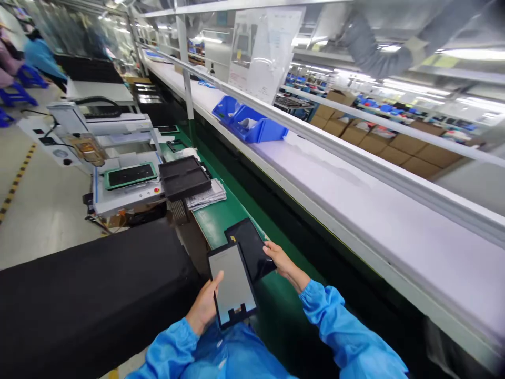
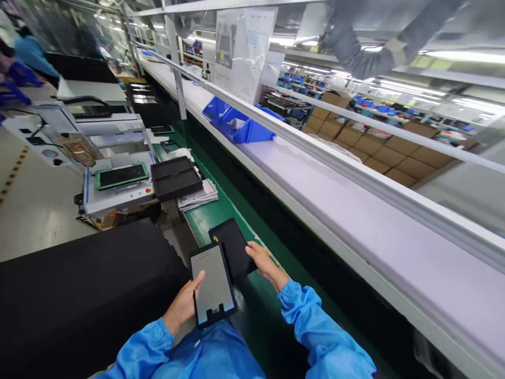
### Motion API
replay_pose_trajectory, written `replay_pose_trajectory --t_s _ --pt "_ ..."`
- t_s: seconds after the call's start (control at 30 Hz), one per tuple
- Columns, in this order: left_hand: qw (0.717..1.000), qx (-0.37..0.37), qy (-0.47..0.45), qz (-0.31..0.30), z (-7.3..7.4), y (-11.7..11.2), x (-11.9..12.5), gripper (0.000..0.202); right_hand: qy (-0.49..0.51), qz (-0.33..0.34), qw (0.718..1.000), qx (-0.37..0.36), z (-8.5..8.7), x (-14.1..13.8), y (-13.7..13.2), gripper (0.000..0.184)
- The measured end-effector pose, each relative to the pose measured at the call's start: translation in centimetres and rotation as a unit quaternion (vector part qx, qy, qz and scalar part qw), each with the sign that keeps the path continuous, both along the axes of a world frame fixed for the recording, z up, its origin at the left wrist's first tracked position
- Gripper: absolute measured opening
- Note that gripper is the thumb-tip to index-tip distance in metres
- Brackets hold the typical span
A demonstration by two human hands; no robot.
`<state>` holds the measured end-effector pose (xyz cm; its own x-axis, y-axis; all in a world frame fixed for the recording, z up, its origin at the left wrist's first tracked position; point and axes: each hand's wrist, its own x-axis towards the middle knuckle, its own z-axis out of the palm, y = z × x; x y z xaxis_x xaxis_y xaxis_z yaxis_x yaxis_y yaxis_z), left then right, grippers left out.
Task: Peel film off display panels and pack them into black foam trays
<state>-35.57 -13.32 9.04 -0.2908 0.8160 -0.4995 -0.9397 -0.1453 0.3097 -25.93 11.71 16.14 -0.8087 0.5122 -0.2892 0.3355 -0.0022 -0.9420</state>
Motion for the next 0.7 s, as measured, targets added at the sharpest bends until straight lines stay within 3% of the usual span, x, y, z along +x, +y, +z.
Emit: replay_pose_trajectory --t_s 0.2,0.37,0.53,0.7 --pt "0.999 0.03 0.035 -0.018 -0.9 -7.5 3.1 0.04 0.056 -0.038 0.997 -0.024 0.9 6.4 -11.2 0.048" --pt "0.998 0.023 0.025 -0.057 -1.0 -12.6 6.3 0.033 0.096 -0.11 0.988 -0.045 -1.1 11.6 -20.4 0.047" --pt "0.992 0.035 -0.001 -0.124 -0.7 -14.0 10.3 0.033 0.109 -0.218 0.97 0.006 -4.3 17.4 -29.0 0.051" --pt "0.977 0.048 0.041 -0.202 -0.3 -13.2 15.4 0.034 0.074 -0.29 0.949 0.102 -5.4 23.6 -34.5 0.064"
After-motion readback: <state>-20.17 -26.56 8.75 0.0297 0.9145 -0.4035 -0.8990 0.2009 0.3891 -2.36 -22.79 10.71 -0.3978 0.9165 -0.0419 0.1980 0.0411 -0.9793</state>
